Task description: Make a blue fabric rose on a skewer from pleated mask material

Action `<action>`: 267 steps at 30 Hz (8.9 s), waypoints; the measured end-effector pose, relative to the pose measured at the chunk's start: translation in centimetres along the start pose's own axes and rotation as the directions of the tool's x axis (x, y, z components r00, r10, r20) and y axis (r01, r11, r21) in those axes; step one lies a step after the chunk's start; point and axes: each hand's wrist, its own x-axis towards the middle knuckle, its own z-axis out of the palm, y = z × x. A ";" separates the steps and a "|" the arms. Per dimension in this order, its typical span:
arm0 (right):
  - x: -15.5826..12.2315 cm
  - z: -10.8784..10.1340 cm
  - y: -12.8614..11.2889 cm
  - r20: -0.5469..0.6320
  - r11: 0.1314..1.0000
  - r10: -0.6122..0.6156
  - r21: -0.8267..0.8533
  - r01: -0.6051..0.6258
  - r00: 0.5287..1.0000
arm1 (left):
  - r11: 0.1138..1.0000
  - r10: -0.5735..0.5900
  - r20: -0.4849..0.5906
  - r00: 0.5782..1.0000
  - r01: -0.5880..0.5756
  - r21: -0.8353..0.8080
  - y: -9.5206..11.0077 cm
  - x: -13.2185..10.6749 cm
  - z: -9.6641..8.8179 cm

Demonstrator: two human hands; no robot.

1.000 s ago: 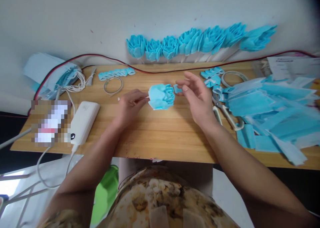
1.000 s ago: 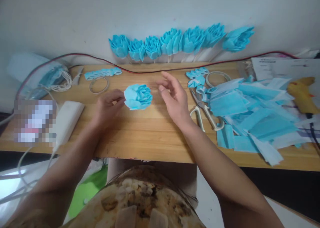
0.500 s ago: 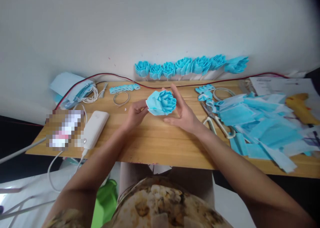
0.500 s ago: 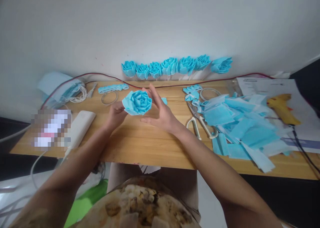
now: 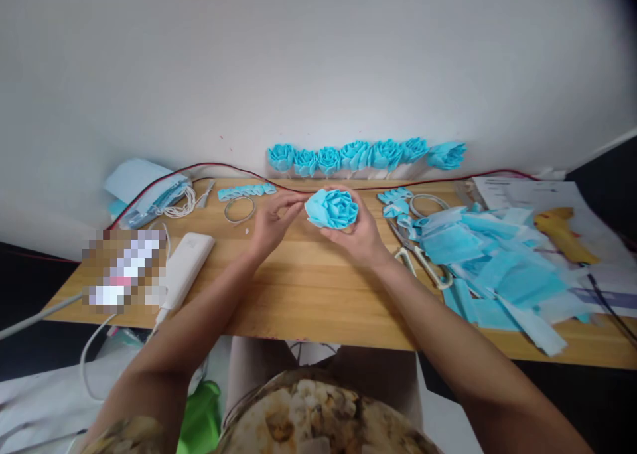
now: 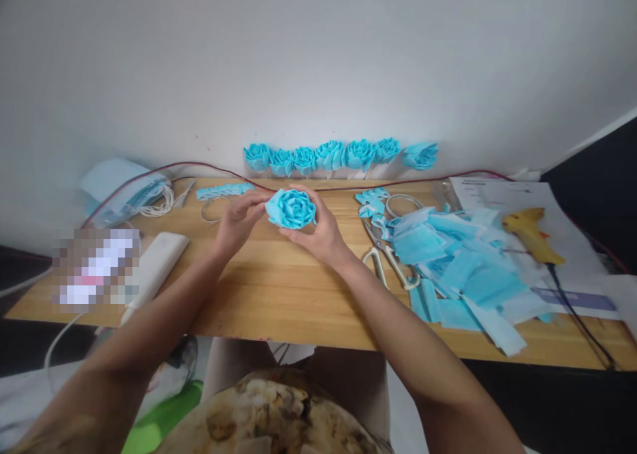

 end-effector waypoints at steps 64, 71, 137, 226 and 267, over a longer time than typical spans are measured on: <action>-0.9 0.0 -0.5 -0.028 0.662 -0.398 -0.700 0.266 0.917 | 0.998 0.034 0.224 0.974 -0.044 0.039 -2.2 -1.5 -1.0; -0.9 0.2 -0.4 -0.012 0.658 -0.412 -0.695 0.289 0.911 | 0.998 0.001 0.223 0.975 -0.013 0.054 -0.7 -1.5 -0.5; -0.4 0.6 2.5 -0.193 0.947 0.231 0.268 -0.175 0.954 | 0.992 -0.127 0.016 0.992 0.127 0.002 -2.4 -2.2 0.5; -1.4 0.1 0.0 0.118 0.985 -0.159 -0.051 0.165 0.980 | 0.946 0.241 0.135 0.961 -0.263 0.187 -3.1 -1.3 -0.7; 0.6 -3.2 -2.1 -0.079 0.897 -0.245 -0.395 0.196 0.966 | 0.952 0.158 0.105 0.982 -0.180 0.249 -3.4 -1.4 -0.9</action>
